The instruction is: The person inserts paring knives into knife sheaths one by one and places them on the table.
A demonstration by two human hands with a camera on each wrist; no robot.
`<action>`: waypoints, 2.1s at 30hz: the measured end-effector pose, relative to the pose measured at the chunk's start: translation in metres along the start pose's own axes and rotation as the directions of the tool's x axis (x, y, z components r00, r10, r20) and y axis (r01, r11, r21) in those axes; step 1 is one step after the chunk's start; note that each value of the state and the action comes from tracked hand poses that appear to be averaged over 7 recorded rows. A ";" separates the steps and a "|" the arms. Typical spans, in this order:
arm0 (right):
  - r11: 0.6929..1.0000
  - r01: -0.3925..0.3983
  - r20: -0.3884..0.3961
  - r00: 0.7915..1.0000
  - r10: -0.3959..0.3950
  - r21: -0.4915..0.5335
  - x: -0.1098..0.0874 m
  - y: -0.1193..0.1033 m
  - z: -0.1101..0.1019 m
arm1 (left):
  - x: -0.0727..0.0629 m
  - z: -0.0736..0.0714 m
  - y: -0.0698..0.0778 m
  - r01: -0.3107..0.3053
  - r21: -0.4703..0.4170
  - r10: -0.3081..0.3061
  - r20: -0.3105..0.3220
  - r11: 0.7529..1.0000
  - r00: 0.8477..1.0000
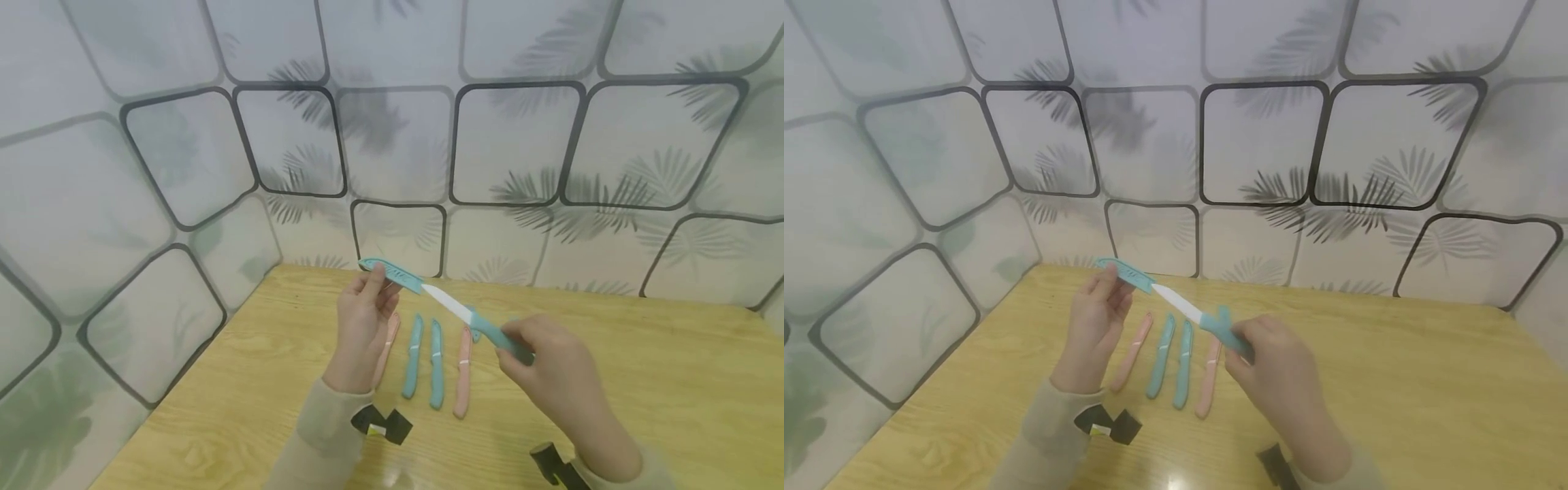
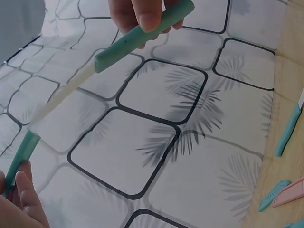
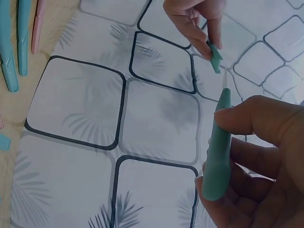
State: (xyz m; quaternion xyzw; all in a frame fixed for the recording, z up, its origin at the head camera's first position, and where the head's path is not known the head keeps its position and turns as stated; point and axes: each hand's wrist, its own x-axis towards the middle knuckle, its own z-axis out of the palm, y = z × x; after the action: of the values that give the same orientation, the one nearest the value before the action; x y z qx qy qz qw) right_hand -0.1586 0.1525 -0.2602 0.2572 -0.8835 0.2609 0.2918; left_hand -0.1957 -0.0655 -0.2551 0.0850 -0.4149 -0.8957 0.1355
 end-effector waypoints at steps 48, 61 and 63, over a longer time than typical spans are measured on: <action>0.996 0.037 -0.012 0.999 -0.038 -0.082 -0.002 -0.002 0.001 | -0.004 0.005 -0.007 -0.038 0.108 0.028 0.095 0.993 0.995; 0.994 0.066 -0.032 0.997 -0.069 -0.091 -0.001 -0.004 0.000 | -0.008 0.008 -0.013 0.006 0.168 -0.027 0.123 0.986 0.992; 0.993 0.069 -0.032 0.997 -0.072 -0.092 -0.001 -0.004 -0.001 | -0.009 0.009 -0.014 0.010 0.181 -0.033 0.125 0.983 0.992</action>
State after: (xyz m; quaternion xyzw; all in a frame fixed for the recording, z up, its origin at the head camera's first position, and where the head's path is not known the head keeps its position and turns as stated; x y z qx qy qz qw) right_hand -0.1551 0.1500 -0.2588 0.2701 -0.8794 0.2146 0.3280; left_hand -0.1925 -0.0475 -0.2597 0.0441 -0.5010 -0.8595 0.0906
